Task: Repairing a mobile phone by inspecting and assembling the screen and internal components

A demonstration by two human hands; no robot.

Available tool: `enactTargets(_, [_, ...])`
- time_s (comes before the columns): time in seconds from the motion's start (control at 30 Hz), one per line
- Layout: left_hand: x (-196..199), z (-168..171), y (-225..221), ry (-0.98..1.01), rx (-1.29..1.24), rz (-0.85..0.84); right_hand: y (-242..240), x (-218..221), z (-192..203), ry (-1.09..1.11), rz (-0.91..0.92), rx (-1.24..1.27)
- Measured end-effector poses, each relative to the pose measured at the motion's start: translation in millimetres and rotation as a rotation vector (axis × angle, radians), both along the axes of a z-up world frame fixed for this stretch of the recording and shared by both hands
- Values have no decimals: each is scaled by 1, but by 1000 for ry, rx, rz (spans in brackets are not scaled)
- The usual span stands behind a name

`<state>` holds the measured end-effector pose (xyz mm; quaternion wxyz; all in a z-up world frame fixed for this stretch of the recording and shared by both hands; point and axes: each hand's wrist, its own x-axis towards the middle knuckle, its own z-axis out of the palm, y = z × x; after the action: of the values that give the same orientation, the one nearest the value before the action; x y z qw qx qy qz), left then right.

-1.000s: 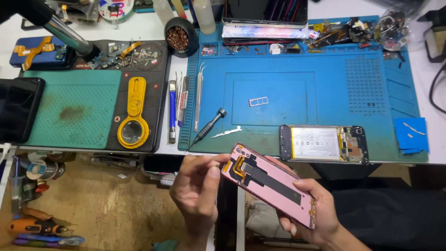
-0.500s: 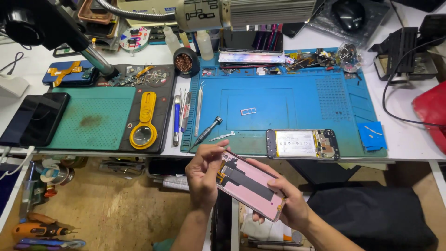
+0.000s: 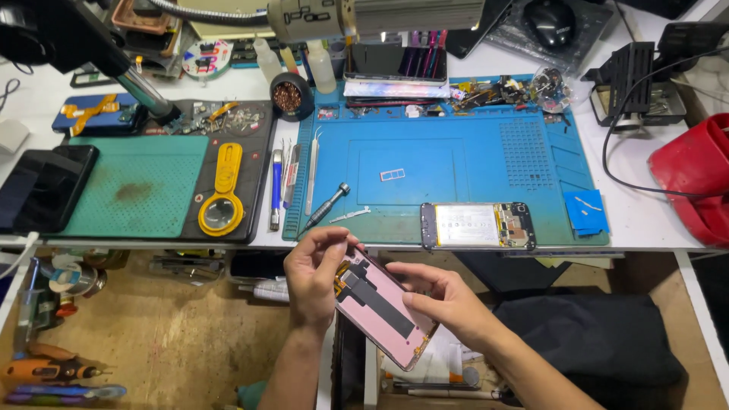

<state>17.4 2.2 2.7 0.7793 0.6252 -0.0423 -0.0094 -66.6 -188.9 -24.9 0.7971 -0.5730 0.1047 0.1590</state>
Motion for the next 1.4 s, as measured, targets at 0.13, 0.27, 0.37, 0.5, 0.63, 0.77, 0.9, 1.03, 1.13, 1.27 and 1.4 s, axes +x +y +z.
enactTargets(0.13, [2,-8,1,83,29,-74,7,0,-6,26,30,-75])
enactTargets(0.27, [3,-7,5,86,157,-157,11,-2,-16,16,56,-98])
enactTargets(0.37, [3,-5,6,66,176,-168,12,-3,-23,5,56,-113])
enactTargets(0.5, [3,-6,6,45,206,-163,11,-3,-34,29,30,-79])
enactTargets(0.63, [5,-11,7,18,175,-146,14,-2,-34,6,24,-47])
enactTargets(0.77, [8,-12,10,108,42,-162,18,-3,-31,16,-43,-47])
enactTargets(0.9, [8,-13,10,113,22,-187,15,-7,-39,-43,-44,-60])
enactTargets(1.03, [8,-15,6,119,18,-193,19,-3,-28,-67,-62,-64])
enactTargets(1.13, [8,-16,7,75,40,-191,22,1,-21,-3,-110,-109])
enactTargets(1.27, [16,-17,12,-21,159,-42,16,2,-15,38,-82,-169])
enactTargets(1.4, [24,-28,22,-315,645,133,12,-1,-19,74,-70,-97])
